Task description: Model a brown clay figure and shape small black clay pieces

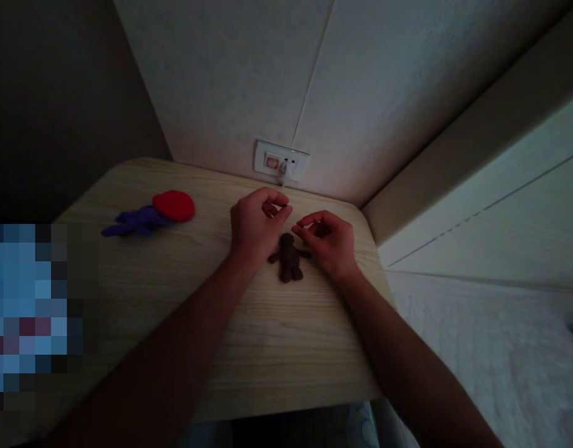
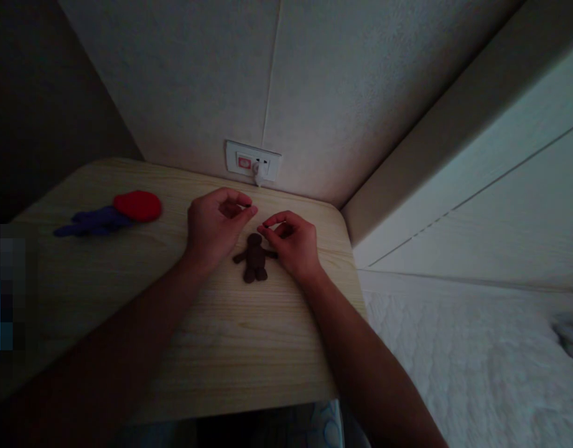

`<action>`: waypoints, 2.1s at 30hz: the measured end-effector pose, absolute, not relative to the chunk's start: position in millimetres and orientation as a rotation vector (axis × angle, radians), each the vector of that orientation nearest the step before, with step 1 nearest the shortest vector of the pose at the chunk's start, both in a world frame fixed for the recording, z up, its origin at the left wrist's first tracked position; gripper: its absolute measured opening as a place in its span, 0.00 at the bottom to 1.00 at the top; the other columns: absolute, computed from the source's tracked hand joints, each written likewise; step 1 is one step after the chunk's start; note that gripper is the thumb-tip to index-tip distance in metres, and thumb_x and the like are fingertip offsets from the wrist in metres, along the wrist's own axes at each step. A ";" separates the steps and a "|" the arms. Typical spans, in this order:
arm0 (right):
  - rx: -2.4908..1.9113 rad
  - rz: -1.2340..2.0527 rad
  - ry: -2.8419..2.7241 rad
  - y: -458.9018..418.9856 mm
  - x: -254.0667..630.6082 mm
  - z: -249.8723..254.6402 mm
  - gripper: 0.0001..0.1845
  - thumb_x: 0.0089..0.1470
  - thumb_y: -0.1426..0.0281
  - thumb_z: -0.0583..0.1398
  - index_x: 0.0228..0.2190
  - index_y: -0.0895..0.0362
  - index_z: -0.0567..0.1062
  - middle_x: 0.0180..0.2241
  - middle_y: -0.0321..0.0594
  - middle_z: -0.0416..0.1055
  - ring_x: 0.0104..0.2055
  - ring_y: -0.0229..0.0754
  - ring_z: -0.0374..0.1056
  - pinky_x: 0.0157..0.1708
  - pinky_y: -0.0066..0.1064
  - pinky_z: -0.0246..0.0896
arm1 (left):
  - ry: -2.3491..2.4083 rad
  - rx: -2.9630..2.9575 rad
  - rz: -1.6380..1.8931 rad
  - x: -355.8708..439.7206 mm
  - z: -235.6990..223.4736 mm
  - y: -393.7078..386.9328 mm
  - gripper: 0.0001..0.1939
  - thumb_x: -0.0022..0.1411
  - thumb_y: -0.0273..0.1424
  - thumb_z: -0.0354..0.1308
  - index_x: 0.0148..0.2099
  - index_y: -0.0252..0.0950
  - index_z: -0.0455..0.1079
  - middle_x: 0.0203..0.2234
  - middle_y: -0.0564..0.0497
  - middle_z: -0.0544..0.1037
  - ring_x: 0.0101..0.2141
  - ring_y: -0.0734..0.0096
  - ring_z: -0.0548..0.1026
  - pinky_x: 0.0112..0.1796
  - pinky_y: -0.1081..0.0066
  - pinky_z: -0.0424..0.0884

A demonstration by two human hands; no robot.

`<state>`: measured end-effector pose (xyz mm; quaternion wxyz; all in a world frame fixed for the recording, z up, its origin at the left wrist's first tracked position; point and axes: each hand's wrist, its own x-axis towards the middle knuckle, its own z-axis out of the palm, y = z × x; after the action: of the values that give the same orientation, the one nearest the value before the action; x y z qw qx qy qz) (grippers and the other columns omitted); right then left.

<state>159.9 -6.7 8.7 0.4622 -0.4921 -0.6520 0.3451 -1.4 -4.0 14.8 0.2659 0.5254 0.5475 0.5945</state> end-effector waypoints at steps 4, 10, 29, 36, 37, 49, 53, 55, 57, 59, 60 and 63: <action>-1.199 0.853 -1.581 -7.0 160.1 8.5 0.20 0.46 0.51 0.74 0.29 0.55 0.81 0.20 0.33 0.71 0.21 0.34 0.61 0.21 0.28 0.55 | 1.457 1.426 1.618 -1.7 12.9 -3.2 0.04 0.55 0.27 0.68 0.35 0.37 0.78 0.29 0.53 0.82 0.27 0.72 0.77 0.32 0.70 0.71; -1.192 0.839 -1.571 -8.7 160.2 10.1 0.19 0.46 0.53 0.74 0.28 0.55 0.83 0.21 0.35 0.73 0.22 0.35 0.62 0.23 0.29 0.57 | 1.455 1.421 1.619 -1.8 12.5 -2.7 0.04 0.55 0.28 0.68 0.35 0.38 0.78 0.28 0.53 0.82 0.26 0.72 0.77 0.31 0.70 0.71; -1.160 0.789 -1.626 -10.2 162.8 15.7 0.35 0.63 0.41 0.57 0.17 0.54 0.71 0.17 0.36 0.68 0.20 0.37 0.64 0.24 0.31 0.60 | 1.449 1.447 1.644 -1.4 13.4 -2.8 0.03 0.59 0.31 0.67 0.35 0.38 0.77 0.29 0.52 0.83 0.28 0.71 0.78 0.33 0.70 0.73; -1.145 0.843 -1.571 -7.9 162.1 12.1 0.24 0.59 0.46 0.64 0.29 0.53 0.74 0.24 0.33 0.72 0.21 0.35 0.67 0.22 0.29 0.61 | 1.409 1.487 1.613 -2.8 15.4 -5.5 0.14 0.68 0.41 0.59 0.34 0.37 0.76 0.27 0.51 0.83 0.28 0.70 0.78 0.32 0.71 0.72; -1.139 0.845 -1.566 -7.2 162.0 11.0 0.22 0.58 0.47 0.66 0.31 0.53 0.74 0.26 0.33 0.73 0.22 0.35 0.67 0.21 0.28 0.61 | 1.403 1.502 1.606 -2.9 16.2 -6.2 0.16 0.70 0.41 0.58 0.33 0.38 0.75 0.26 0.51 0.82 0.27 0.70 0.78 0.32 0.71 0.71; -1.127 0.790 -1.558 -5.5 162.7 9.2 0.17 0.62 0.54 0.64 0.40 0.54 0.82 0.34 0.39 0.79 0.21 0.33 0.68 0.21 0.29 0.62 | 1.408 1.485 1.605 -2.8 14.4 -4.3 0.13 0.72 0.35 0.53 0.39 0.38 0.78 0.31 0.50 0.84 0.27 0.71 0.76 0.32 0.70 0.71; -1.147 0.772 -1.588 -6.1 162.8 9.7 0.15 0.59 0.56 0.67 0.38 0.55 0.83 0.29 0.37 0.78 0.21 0.34 0.68 0.21 0.29 0.62 | 1.363 1.513 1.606 -2.4 14.0 -5.7 0.09 0.67 0.33 0.60 0.36 0.38 0.79 0.30 0.51 0.84 0.27 0.71 0.77 0.33 0.71 0.72; -1.159 0.771 -1.595 -5.7 163.2 8.7 0.15 0.59 0.55 0.67 0.38 0.54 0.83 0.29 0.37 0.78 0.21 0.34 0.68 0.21 0.28 0.62 | 1.337 1.512 1.606 -1.8 12.8 -6.7 0.08 0.65 0.32 0.62 0.35 0.37 0.80 0.28 0.52 0.84 0.27 0.71 0.78 0.32 0.71 0.72; -1.164 0.770 -1.593 -4.9 163.4 7.7 0.16 0.59 0.54 0.67 0.38 0.55 0.83 0.29 0.37 0.78 0.21 0.34 0.68 0.21 0.28 0.62 | 1.313 1.509 1.594 -1.1 12.2 -7.6 0.07 0.64 0.32 0.63 0.35 0.37 0.80 0.28 0.53 0.84 0.27 0.71 0.79 0.31 0.72 0.72; -1.164 0.756 -1.588 -4.3 163.3 7.3 0.18 0.59 0.52 0.66 0.36 0.55 0.83 0.29 0.37 0.78 0.21 0.34 0.68 0.21 0.28 0.62 | 1.303 1.503 1.585 -0.5 12.8 -8.6 0.08 0.64 0.34 0.64 0.35 0.37 0.80 0.28 0.53 0.84 0.27 0.72 0.78 0.30 0.72 0.71; -1.163 0.748 -1.586 -4.3 163.0 7.5 0.19 0.59 0.52 0.66 0.36 0.56 0.83 0.29 0.37 0.78 0.21 0.34 0.68 0.21 0.28 0.62 | 1.306 1.500 1.583 -0.3 13.6 -9.0 0.09 0.65 0.36 0.64 0.34 0.37 0.80 0.28 0.52 0.84 0.27 0.72 0.78 0.30 0.73 0.71; -1.172 0.752 -1.570 -5.2 161.8 9.1 0.20 0.59 0.51 0.66 0.35 0.56 0.82 0.28 0.37 0.78 0.21 0.34 0.68 0.21 0.28 0.62 | 1.334 1.491 1.591 -0.1 16.4 -9.9 0.13 0.65 0.39 0.65 0.31 0.37 0.78 0.26 0.52 0.83 0.25 0.72 0.76 0.30 0.72 0.70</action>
<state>161.8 -5.2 9.1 0.4984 -0.4842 -0.6486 0.3106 -0.1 -9.9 16.4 0.2885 0.5586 0.4996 0.5960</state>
